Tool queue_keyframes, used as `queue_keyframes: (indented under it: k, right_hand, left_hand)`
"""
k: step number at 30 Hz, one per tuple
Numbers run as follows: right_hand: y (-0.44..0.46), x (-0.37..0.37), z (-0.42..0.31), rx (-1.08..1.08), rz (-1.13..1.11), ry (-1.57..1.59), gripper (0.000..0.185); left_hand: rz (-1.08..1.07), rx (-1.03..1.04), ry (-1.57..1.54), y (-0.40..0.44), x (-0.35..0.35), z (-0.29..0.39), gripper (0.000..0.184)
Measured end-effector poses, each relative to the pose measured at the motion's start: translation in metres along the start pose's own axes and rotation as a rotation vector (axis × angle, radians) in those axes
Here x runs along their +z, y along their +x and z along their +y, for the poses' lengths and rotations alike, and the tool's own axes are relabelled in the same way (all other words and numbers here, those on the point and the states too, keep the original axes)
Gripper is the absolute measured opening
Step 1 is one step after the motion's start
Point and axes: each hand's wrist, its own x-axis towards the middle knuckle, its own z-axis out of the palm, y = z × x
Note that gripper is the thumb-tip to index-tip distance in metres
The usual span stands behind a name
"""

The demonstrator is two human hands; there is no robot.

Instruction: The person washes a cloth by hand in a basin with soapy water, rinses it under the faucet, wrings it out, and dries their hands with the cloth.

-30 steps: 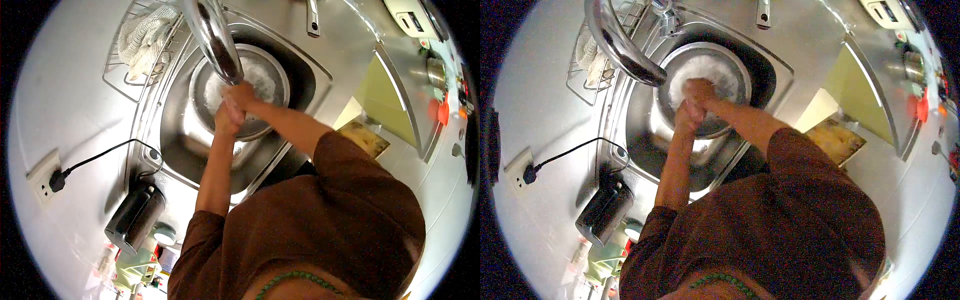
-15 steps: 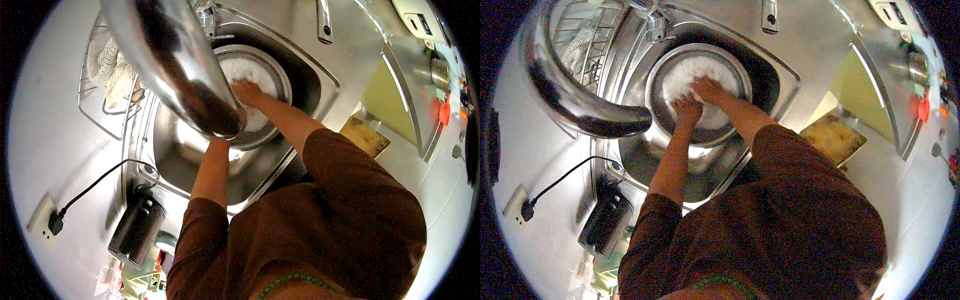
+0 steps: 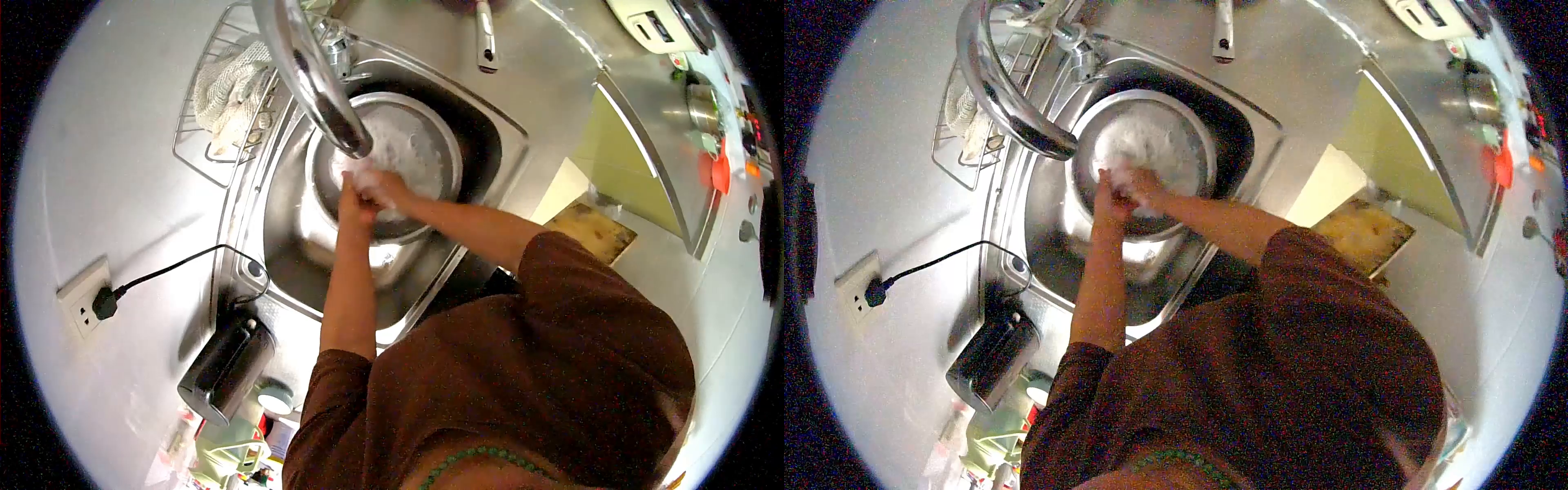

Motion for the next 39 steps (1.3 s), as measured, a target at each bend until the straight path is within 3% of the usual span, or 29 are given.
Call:
queue_keyframes:
  k: [1,2,3,4,5,6,9,11,14,16,19,21,23,25,26,28,31,34,35,36,37,38,39]
  right_hand:
    - [-0.012,0.013,-0.010,-0.061,-0.028,-0.056,0.023]
    - [-0.022,0.026,-0.014,-0.116,-0.046,-0.121,0.022]
    - [-0.031,0.038,-0.008,-0.176,-0.048,-0.218,0.023]
    - [-0.039,0.049,-0.002,-0.236,-0.044,-0.314,0.024]
    - [-0.048,0.054,-0.005,-0.290,-0.074,-0.229,0.022]
    - [-0.054,0.025,-0.071,-0.102,-0.248,-0.386,0.029]
    - [-0.043,0.024,-0.049,-0.186,0.071,-0.473,0.022]
    - [-0.031,0.023,-0.043,-0.086,0.155,-0.543,0.022]
    - [-0.014,0.012,-0.042,0.108,0.011,-0.732,0.020]
    - [0.018,0.001,0.016,0.159,0.183,-0.621,0.022]
    - [0.026,-0.044,0.011,0.225,0.109,-0.658,0.018]
    - [0.034,-0.044,0.024,0.295,-0.004,-0.738,0.017]
    - [0.039,-0.063,0.022,0.218,0.075,-0.688,0.016]
    - [0.047,-0.058,0.043,-0.001,0.262,-0.753,0.033]
    - [0.050,-0.051,0.062,-0.190,0.414,-0.849,0.051]
    - [0.048,-0.046,0.055,-0.245,0.221,-0.895,0.046]
    - [0.043,-0.034,0.106,-0.258,-0.077,-0.990,0.046]
    - [0.054,-0.034,0.089,-0.084,-0.226,-0.983,0.041]
    - [0.057,-0.033,0.091,-0.042,-0.311,-1.012,0.041]
    - [0.059,-0.033,0.094,0.000,-0.399,-1.037,0.041]
    - [0.056,-0.021,0.135,-0.106,-0.262,-0.982,0.040]
    - [0.060,-0.024,0.129,0.070,-0.268,-0.865,0.040]
    - [0.066,-0.028,0.117,0.239,-0.271,-0.744,0.041]
  left_hand:
    - [-0.180,0.263,0.291,0.019,-0.029,-0.020,0.051]
    - [-0.314,0.216,0.183,0.035,-0.051,-0.032,0.049]
    - [-0.443,0.153,0.079,0.050,-0.072,-0.043,0.048]
    - [-0.505,-0.250,-0.400,0.058,-0.079,-0.046,0.046]
    - [-0.458,-0.305,-0.523,0.049,-0.072,-0.044,0.043]
    - [-0.393,-0.285,-0.525,0.039,-0.062,-0.041,0.041]
    - [-0.224,-0.193,-0.413,0.021,-0.033,-0.039,0.035]
    - [-0.162,-0.177,-0.367,0.016,-0.019,-0.037,0.031]
    - [-0.090,-0.178,-0.352,0.010,-0.001,-0.031,0.025]
    - [-0.042,-0.188,-0.383,0.005,0.011,-0.027,0.022]
    - [0.040,-0.069,-0.465,0.004,0.026,-0.020,0.017]
    - [0.034,0.211,-0.175,-0.008,0.020,-0.002,0.015]
    - [0.107,0.345,0.081,0.006,0.012,0.001,0.022]
    - [0.106,0.699,0.753,0.044,-0.031,-0.028,0.053]
    - [0.169,0.896,1.078,0.055,-0.042,-0.043,0.070]
    - [0.396,0.780,1.605,0.052,-0.030,-0.054,0.071]
    - [0.233,0.393,1.853,0.046,-0.001,-0.032,0.065]
    - [0.301,0.702,1.940,0.074,-0.026,-0.064,0.067]
    - [0.262,0.710,1.768,0.093,-0.034,-0.072,0.058]
    - [0.216,0.652,1.811,0.100,-0.038,-0.074,0.057]
    - [0.173,0.594,1.852,0.102,-0.041,-0.074,0.056]
    - [0.133,0.538,1.891,0.105,-0.043,-0.074,0.054]
    - [0.165,0.691,1.859,0.112,-0.045,-0.074,0.046]
